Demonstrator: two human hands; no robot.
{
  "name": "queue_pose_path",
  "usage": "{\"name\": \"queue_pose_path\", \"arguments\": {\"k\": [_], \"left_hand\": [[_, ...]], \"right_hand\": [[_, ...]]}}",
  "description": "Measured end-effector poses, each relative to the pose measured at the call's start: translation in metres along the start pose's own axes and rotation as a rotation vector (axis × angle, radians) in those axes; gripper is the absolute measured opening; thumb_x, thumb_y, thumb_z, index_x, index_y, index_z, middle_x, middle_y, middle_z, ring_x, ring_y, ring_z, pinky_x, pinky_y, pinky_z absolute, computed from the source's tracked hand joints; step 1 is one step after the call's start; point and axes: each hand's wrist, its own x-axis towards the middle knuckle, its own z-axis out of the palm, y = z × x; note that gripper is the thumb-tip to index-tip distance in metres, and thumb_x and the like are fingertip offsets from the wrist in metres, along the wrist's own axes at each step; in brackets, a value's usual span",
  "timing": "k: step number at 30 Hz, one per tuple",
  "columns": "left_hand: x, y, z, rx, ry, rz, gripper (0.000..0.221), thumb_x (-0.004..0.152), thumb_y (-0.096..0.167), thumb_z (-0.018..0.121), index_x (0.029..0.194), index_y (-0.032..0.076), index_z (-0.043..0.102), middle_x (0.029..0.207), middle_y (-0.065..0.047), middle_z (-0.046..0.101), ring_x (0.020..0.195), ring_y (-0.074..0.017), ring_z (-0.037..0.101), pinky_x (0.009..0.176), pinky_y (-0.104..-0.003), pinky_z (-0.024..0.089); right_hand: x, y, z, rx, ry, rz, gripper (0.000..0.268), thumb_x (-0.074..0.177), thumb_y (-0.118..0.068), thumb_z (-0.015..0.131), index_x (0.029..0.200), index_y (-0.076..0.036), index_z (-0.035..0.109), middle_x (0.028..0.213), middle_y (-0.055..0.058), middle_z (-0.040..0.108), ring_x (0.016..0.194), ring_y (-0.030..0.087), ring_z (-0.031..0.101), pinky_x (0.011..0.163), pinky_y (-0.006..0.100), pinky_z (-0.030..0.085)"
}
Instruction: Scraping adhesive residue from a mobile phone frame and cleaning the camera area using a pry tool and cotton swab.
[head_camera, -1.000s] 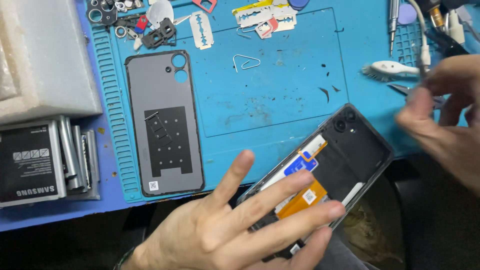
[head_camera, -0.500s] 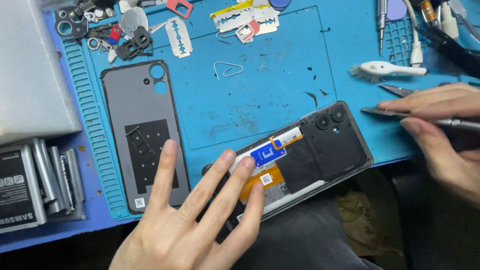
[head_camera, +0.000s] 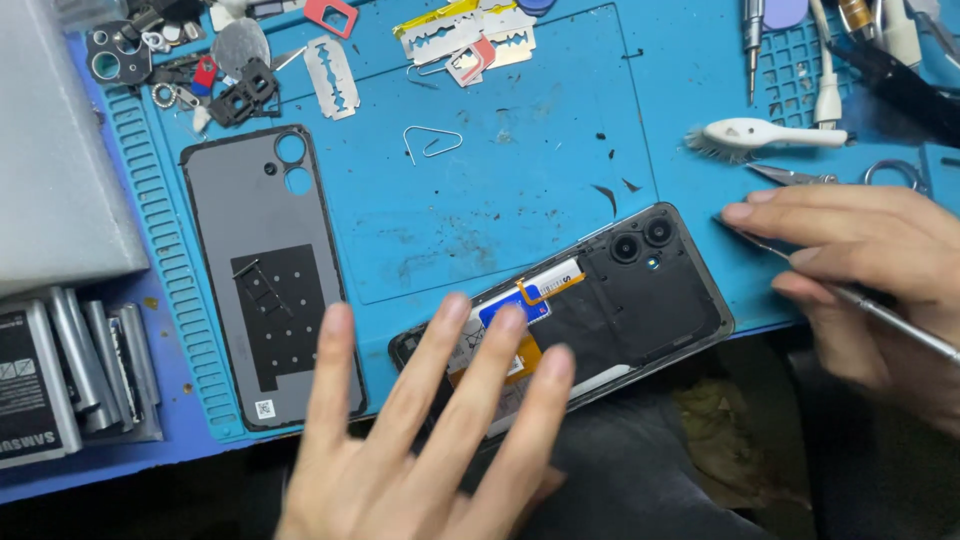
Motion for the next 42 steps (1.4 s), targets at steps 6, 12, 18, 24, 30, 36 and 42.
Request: {"name": "queue_pose_path", "arguments": {"k": [6, 12, 18, 24, 30, 36, 42], "left_hand": [[0.026, 0.008, 0.034, 0.107, 0.145, 0.031, 0.037, 0.117, 0.020, 0.047, 0.148, 0.022, 0.067, 0.145, -0.012, 0.069, 0.122, -0.0311, 0.069, 0.109, -0.059, 0.055], [0.032, -0.012, 0.025, -0.148, 0.107, 0.236, 0.032, 0.116, 0.014, 0.046, 0.135, 0.010, 0.071, 0.142, -0.025, 0.069, 0.120, -0.0436, 0.072, 0.116, -0.068, 0.045], [0.033, -0.021, 0.025, -0.224, 0.127, 0.358, 0.029, 0.114, 0.012, 0.054, 0.131, 0.006, 0.077, 0.136, -0.019, 0.075, 0.126, -0.0389, 0.073, 0.112, -0.075, 0.048], [0.030, -0.005, 0.031, -0.189, 0.118, 0.215, 0.034, 0.116, 0.018, 0.048, 0.138, 0.011, 0.073, 0.146, -0.012, 0.071, 0.137, -0.0335, 0.068, 0.113, -0.070, 0.049], [0.036, 0.003, 0.051, -0.041, 0.336, 0.195, 0.025, 0.118, 0.023, 0.054, 0.128, 0.018, 0.076, 0.130, -0.002, 0.079, 0.118, -0.0235, 0.079, 0.104, -0.041, 0.064], [0.035, -0.003, 0.039, -0.097, 0.247, 0.216, 0.031, 0.119, 0.021, 0.052, 0.134, 0.016, 0.078, 0.134, -0.005, 0.079, 0.121, -0.0272, 0.079, 0.106, -0.042, 0.065], [0.031, -0.014, 0.052, -0.096, 0.230, 0.260, 0.027, 0.120, 0.025, 0.056, 0.139, 0.017, 0.074, 0.139, -0.002, 0.077, 0.129, -0.0241, 0.075, 0.108, -0.040, 0.064]], "right_hand": [[-0.012, 0.011, 0.003, 0.107, 0.110, -0.099, 0.019, 0.103, 0.002, 0.064, 0.118, 0.002, 0.052, 0.128, 0.029, 0.075, 0.128, 0.046, 0.077, 0.115, 0.053, 0.062], [-0.018, 0.008, 0.005, 0.050, 0.142, -0.051, 0.017, 0.107, 0.007, 0.065, 0.117, 0.005, 0.051, 0.126, 0.031, 0.075, 0.126, 0.047, 0.077, 0.117, 0.056, 0.062], [-0.017, 0.006, 0.005, 0.041, 0.146, -0.053, 0.019, 0.107, 0.004, 0.064, 0.119, 0.005, 0.049, 0.126, 0.032, 0.075, 0.125, 0.047, 0.077, 0.118, 0.058, 0.062], [-0.029, 0.007, 0.009, -0.018, 0.049, 0.363, 0.027, 0.111, 0.002, 0.061, 0.136, 0.009, 0.071, 0.145, 0.018, 0.070, 0.136, 0.026, 0.067, 0.126, 0.035, 0.048], [-0.044, 0.028, -0.028, 0.258, -0.262, 0.389, 0.047, 0.098, -0.009, 0.046, 0.141, 0.004, 0.062, 0.154, 0.019, 0.065, 0.147, 0.027, 0.061, 0.128, 0.038, 0.042], [-0.023, 0.006, -0.029, 0.411, -0.299, 0.798, 0.050, 0.086, -0.008, 0.058, 0.133, -0.004, 0.076, 0.155, 0.008, 0.075, 0.150, 0.016, 0.066, 0.119, 0.033, 0.052], [-0.036, 0.008, -0.025, 0.364, -0.291, 0.582, 0.051, 0.090, -0.008, 0.052, 0.138, 0.000, 0.067, 0.156, 0.018, 0.067, 0.152, 0.027, 0.061, 0.125, 0.041, 0.046]]}}
